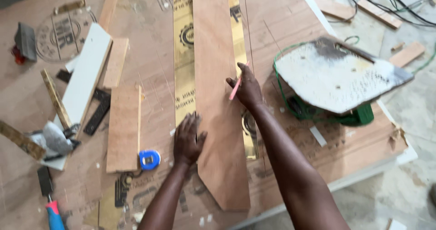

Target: The person works on a wooden plank on a table, using a pencil to mark lines and a tape measure to measure dimensions. They also handle a green power tool, adjusting it on the table.

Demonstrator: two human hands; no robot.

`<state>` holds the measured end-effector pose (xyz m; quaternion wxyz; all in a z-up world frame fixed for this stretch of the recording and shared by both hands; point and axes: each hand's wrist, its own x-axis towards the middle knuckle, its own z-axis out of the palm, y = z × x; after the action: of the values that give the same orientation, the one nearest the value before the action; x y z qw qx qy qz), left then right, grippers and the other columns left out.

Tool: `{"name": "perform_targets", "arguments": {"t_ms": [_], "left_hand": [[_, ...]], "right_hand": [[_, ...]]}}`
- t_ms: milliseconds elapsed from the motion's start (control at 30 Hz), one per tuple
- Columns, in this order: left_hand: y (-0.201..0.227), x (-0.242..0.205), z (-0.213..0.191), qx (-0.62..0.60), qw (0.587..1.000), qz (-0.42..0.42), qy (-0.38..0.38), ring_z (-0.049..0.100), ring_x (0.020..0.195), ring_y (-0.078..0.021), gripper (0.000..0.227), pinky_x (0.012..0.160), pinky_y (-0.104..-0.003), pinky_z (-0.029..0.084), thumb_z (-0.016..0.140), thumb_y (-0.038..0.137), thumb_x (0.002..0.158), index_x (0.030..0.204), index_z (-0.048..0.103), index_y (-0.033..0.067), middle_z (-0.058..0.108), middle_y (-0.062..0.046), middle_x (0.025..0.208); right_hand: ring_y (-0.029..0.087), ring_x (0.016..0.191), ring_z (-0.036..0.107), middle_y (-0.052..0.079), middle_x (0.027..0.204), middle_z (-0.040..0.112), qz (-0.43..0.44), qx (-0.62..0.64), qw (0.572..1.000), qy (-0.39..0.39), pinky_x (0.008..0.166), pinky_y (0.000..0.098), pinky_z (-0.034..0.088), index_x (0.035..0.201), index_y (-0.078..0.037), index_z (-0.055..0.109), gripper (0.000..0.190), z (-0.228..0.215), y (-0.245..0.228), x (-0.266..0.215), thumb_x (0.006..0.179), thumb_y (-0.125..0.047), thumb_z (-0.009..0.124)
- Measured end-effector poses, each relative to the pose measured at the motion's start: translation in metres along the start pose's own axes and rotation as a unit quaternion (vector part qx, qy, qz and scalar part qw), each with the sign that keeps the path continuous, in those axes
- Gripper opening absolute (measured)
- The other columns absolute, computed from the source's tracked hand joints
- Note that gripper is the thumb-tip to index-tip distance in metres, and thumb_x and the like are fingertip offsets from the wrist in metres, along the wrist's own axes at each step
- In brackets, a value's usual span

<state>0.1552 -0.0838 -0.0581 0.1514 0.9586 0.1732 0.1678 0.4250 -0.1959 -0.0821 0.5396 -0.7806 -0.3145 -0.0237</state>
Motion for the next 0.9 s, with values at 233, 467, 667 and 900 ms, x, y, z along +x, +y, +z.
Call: {"name": "perform_targets", "arguments": {"t_ms": [233,467,667,900], "left_hand": [[0.008,0.013,-0.01,0.005,1.0,0.002,-0.015,0.038,0.149,-0.0333,0.067,0.119,-0.049,0.03,0.065,0.035,0.09,0.152,0.048,0.015,0.048,-0.013,0.157],[0.005,0.022,-0.006,-0.009,0.999,-0.026,-0.043,0.038,0.146,-0.0342,0.071,0.117,-0.051,0.029,0.068,0.034,0.086,0.151,0.048,0.0135,0.048,-0.013,0.155],[-0.03,0.116,0.021,-0.048,0.998,-0.026,0.01,0.035,0.152,-0.0333,0.069,0.124,-0.048,0.026,0.065,0.04,0.094,0.155,0.043,0.0168,0.043,-0.012,0.161],[-0.026,0.143,0.027,0.015,0.999,-0.032,-0.01,0.032,0.151,-0.0305,0.073,0.122,-0.05,0.023,0.066,0.042,0.091,0.157,0.041,0.0201,0.04,-0.01,0.163]], "right_hand": [[0.037,0.129,0.058,0.018,0.141,0.06,0.035,-0.002,0.999,0.003,0.106,0.0458,0.048,0.141,-0.009,0.056,0.074,0.012,-0.008,0.042,0.076,-0.02,0.089],[0.031,0.13,0.057,0.011,0.143,0.061,0.002,-0.027,0.999,0.025,0.11,0.0441,0.045,0.139,-0.013,0.058,0.072,0.016,0.003,0.041,0.074,-0.019,0.088],[0.032,0.128,0.058,0.011,0.142,0.062,-0.003,-0.04,0.999,0.022,0.107,0.0451,0.045,0.139,-0.011,0.057,0.071,0.014,-0.002,0.043,0.076,-0.021,0.088],[0.029,0.122,0.061,0.008,0.142,0.063,0.005,-0.056,0.998,0.018,0.103,0.0432,0.047,0.14,-0.012,0.057,0.073,0.017,-0.001,0.05,0.074,-0.021,0.088]]}}
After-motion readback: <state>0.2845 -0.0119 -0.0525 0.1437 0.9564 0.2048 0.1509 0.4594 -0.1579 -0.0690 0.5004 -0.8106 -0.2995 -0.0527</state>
